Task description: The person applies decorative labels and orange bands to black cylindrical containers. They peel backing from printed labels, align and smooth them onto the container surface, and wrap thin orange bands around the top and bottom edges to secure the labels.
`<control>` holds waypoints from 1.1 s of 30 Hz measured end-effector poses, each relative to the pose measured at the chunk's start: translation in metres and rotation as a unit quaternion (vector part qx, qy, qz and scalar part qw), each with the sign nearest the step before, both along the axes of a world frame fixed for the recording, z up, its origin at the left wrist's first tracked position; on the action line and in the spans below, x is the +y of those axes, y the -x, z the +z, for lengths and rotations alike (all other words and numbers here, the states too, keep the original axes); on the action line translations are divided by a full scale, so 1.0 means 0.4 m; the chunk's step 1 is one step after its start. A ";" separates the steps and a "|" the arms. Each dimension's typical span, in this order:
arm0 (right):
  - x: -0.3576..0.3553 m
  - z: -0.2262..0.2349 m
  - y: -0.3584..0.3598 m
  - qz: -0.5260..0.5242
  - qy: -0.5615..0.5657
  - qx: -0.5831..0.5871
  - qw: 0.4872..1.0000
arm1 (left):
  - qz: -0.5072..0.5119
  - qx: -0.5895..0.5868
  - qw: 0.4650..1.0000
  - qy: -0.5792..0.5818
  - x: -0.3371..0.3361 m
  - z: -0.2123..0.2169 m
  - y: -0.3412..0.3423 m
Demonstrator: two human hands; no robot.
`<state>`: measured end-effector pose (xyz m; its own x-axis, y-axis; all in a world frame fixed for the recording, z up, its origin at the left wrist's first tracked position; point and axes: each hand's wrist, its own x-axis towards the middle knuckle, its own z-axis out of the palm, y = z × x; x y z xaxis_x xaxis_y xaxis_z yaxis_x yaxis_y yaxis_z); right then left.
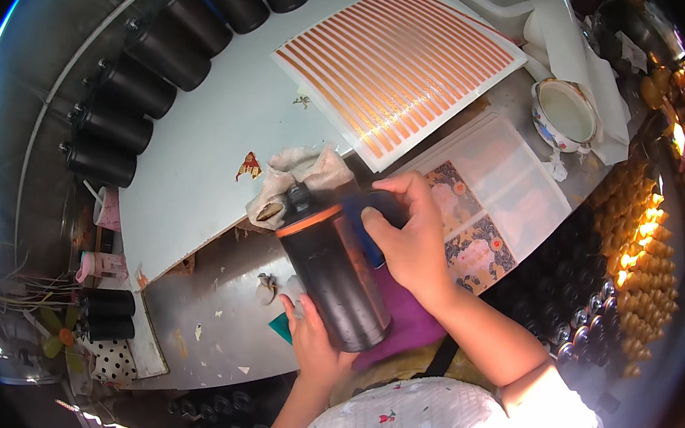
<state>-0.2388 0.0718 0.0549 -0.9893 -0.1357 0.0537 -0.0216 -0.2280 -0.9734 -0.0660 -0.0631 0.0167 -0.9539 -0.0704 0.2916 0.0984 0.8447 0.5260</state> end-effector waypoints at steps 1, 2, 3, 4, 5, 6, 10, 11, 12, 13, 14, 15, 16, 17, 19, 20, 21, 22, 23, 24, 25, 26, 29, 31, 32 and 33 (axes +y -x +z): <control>0.007 -0.015 0.004 0.000 -0.008 -0.019 1.000 | -0.006 -0.030 0.998 -0.046 -0.007 0.000 0.003; 0.014 -0.026 0.006 0.000 -0.015 -0.038 0.999 | -0.009 -0.061 0.994 -0.090 -0.011 0.009 0.006; 0.018 -0.032 -0.007 -0.014 0.038 -0.065 0.997 | -0.040 -0.057 0.990 -0.124 -0.014 0.031 0.011; 0.021 -0.033 -0.013 -0.016 0.066 -0.077 0.995 | -0.066 -0.056 0.983 -0.160 -0.013 0.047 0.014; 0.026 -0.032 -0.019 -0.019 0.093 -0.089 0.991 | -0.037 -0.048 0.975 -0.215 -0.004 0.055 0.026; 0.032 -0.030 -0.025 -0.022 0.121 -0.101 0.987 | -0.009 -0.036 0.962 -0.272 0.005 0.061 0.039; 0.064 -0.030 -0.052 0.081 0.116 -0.134 0.981 | 0.059 -0.015 0.904 -0.423 0.034 0.132 0.156; 0.065 -0.021 -0.066 0.091 0.093 -0.139 0.982 | 0.058 -0.008 0.913 -0.404 0.034 0.131 0.162; 0.064 -0.014 -0.073 0.103 0.101 -0.145 0.979 | 0.060 -0.001 0.921 -0.385 0.034 0.132 0.164; 0.067 -0.011 -0.080 0.112 0.107 -0.151 0.976 | 0.065 -0.005 0.932 -0.355 0.043 0.148 0.165; 0.068 -0.010 -0.084 0.120 0.114 -0.157 0.974 | 0.072 -0.014 0.965 -0.252 0.046 0.167 0.161; 0.076 -0.011 -0.086 0.119 0.118 -0.162 0.972 | 0.073 -0.024 0.985 -0.157 0.054 0.181 0.159; 0.079 -0.013 -0.088 0.122 0.122 -0.153 0.973 | 0.072 -0.032 0.995 -0.059 0.060 0.195 0.158; 0.081 -0.016 -0.086 0.130 0.127 -0.157 0.971 | 0.072 -0.015 0.997 -0.014 0.068 0.213 0.169; 0.081 -0.039 -0.072 0.113 0.158 -0.154 0.969 | 0.067 -0.031 0.992 0.101 0.080 0.238 0.167; 0.105 -0.052 -0.053 0.122 0.193 -0.169 0.959 | 0.063 -0.034 0.984 0.160 0.085 0.247 0.164; 0.140 -0.061 -0.025 0.132 0.229 -0.183 0.947 | 0.039 -0.039 0.985 0.162 0.088 0.251 0.160; 0.164 -0.064 0.008 0.144 0.265 -0.197 0.933 | 0.017 -0.042 0.985 0.165 0.090 0.256 0.155; 0.186 -0.061 0.050 0.092 0.244 -0.216 0.941 | -0.009 -0.042 0.985 0.165 0.095 0.257 0.156; 0.210 -0.051 0.094 0.040 0.223 -0.235 0.945 | -0.017 -0.027 0.986 0.166 0.096 0.254 0.147; 0.222 -0.035 0.137 -0.054 0.211 -0.217 0.952 | -0.030 -0.010 0.986 0.164 0.097 0.243 0.132; 0.226 -0.015 0.182 -0.148 0.195 -0.196 0.950 | -0.042 0.007 0.986 0.161 0.097 0.231 0.114; 0.289 -0.031 0.372 -0.327 0.163 -0.018 0.931 | -0.031 -0.041 0.986 0.156 0.087 0.208 0.061; 0.324 -0.013 0.484 -0.355 0.098 0.009 0.930 | -0.003 -0.054 0.985 0.163 0.064 0.172 0.028; 0.349 -0.013 0.536 -0.333 0.059 -0.027 0.941 | 0.015 -0.054 0.986 0.157 0.051 0.141 0.014; 0.352 -0.024 0.574 -0.304 0.018 -0.064 0.950 | 0.029 -0.047 0.988 0.147 0.042 0.120 0.003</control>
<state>-0.4684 0.2124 0.0452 -0.8827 0.4632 -0.0797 -0.0414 -0.2454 -0.9685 -0.0674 -0.0462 0.0646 -0.9747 -0.0503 0.2180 0.0085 0.9653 0.2612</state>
